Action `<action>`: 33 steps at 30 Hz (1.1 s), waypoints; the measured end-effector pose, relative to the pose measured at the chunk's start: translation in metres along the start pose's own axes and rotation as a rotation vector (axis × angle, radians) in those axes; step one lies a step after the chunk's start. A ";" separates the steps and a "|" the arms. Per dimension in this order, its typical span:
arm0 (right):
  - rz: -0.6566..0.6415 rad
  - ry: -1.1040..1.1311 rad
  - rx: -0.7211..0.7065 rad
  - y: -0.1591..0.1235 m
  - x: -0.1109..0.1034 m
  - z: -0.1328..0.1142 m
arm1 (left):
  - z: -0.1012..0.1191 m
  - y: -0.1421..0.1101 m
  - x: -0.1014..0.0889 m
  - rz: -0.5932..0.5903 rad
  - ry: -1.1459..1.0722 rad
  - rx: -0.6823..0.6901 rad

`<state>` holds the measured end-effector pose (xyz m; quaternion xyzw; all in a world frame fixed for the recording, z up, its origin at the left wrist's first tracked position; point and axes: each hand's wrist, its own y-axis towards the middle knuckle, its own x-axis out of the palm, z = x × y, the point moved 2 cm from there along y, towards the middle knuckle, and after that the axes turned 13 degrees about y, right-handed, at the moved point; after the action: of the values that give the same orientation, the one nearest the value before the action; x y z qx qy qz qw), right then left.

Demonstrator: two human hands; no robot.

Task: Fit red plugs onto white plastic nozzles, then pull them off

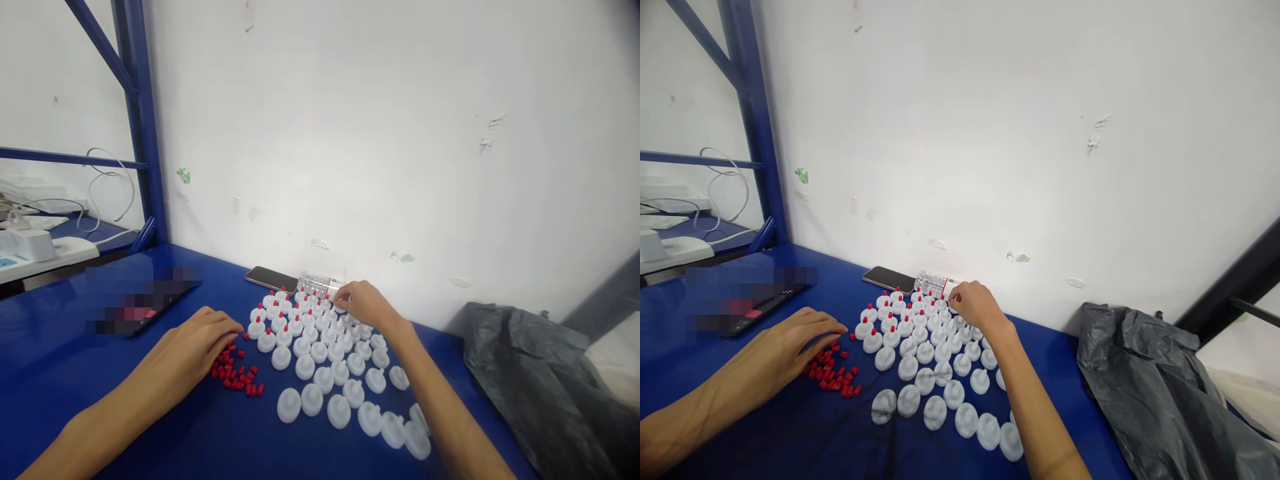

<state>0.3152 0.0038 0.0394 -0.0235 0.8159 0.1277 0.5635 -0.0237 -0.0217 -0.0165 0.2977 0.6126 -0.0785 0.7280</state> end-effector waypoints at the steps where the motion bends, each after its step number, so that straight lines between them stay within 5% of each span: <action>1: -0.013 -0.004 0.002 0.000 0.001 0.000 | 0.001 0.000 0.000 0.003 -0.006 0.026; 8: -0.037 -0.037 0.007 -0.004 0.004 0.000 | 0.008 0.001 -0.001 0.024 -0.106 0.174; 13: 0.059 -0.074 0.035 -0.003 -0.007 -0.007 | 0.011 0.000 -0.002 -0.014 -0.107 0.212; 20: -0.032 0.098 -0.124 -0.009 -0.019 -0.053 | 0.009 -0.002 0.002 -0.081 -0.115 0.169; 26: -0.191 0.174 -0.273 -0.014 0.000 -0.100 | 0.014 -0.006 -0.001 -0.024 -0.129 0.111; 33: -0.201 0.160 -0.359 -0.013 0.032 -0.126 | 0.015 -0.013 0.001 0.027 -0.081 0.176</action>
<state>0.1905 -0.0352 0.0493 -0.2149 0.8158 0.2118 0.4934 -0.0171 -0.0402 -0.0214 0.3656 0.5690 -0.1342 0.7243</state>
